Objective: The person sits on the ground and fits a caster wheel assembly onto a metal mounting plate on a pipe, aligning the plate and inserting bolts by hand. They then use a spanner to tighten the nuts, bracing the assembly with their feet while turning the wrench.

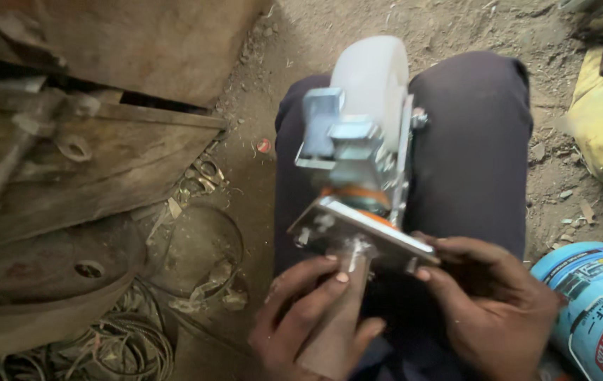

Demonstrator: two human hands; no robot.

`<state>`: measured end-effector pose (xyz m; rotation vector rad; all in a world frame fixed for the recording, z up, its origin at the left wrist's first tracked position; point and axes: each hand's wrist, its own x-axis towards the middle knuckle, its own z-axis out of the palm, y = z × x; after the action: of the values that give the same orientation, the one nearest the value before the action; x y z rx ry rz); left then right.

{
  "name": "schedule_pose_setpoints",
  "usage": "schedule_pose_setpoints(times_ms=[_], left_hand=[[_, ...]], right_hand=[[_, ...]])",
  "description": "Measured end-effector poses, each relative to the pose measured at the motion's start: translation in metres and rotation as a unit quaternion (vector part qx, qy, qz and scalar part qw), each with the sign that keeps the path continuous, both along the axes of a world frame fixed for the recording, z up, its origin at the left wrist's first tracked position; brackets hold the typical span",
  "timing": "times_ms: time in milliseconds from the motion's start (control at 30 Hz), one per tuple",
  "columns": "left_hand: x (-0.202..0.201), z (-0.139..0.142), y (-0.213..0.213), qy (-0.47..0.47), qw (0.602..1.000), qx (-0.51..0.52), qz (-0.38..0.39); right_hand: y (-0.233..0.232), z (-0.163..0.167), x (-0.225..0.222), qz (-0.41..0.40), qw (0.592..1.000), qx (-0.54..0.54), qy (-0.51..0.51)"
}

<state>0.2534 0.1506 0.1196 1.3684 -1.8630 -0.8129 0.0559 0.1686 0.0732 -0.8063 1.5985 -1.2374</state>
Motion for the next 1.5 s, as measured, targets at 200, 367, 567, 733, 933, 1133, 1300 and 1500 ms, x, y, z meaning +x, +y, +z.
schedule_pose_setpoints(times_ms=[200, 367, 567, 733, 933, 1133, 1300, 1500], left_hand=[[0.025, 0.017, -0.016, -0.120, 0.983, -0.026, -0.135], [-0.003, 0.011, -0.009, -0.143, 0.967, -0.075, -0.198], [-0.047, -0.020, -0.033, -0.239, 0.945, -0.090, -0.207], [-0.068, -0.041, -0.054, -0.263, 0.888, -0.331, -0.181], [-0.073, -0.037, -0.032, -0.332, 0.900, -0.216, -0.182], [-0.077, -0.040, -0.031, -0.308, 0.904, -0.233, -0.182], [-0.081, -0.038, -0.034, -0.296, 0.914, -0.230, -0.153], [-0.074, -0.041, -0.029, -0.292, 0.908, -0.228, -0.196]], right_hand=[[0.004, -0.004, -0.008, 0.105, 0.984, -0.060, 0.130], [-0.004, 0.008, -0.017, 0.151, 0.959, -0.065, 0.233], [-0.020, 0.028, -0.018, 0.159, 0.928, -0.115, 0.316], [0.005, 0.022, -0.036, 0.151, 0.913, -0.135, 0.354], [0.050, 0.037, -0.091, 0.072, 0.851, -0.119, 0.506], [0.141, 0.038, -0.254, -0.230, 0.811, 0.167, 0.512], [0.279, 0.027, -0.357, -0.189, 0.682, 0.408, 0.577], [0.326, 0.007, -0.375, -0.206, 0.766, 0.486, 0.366]])
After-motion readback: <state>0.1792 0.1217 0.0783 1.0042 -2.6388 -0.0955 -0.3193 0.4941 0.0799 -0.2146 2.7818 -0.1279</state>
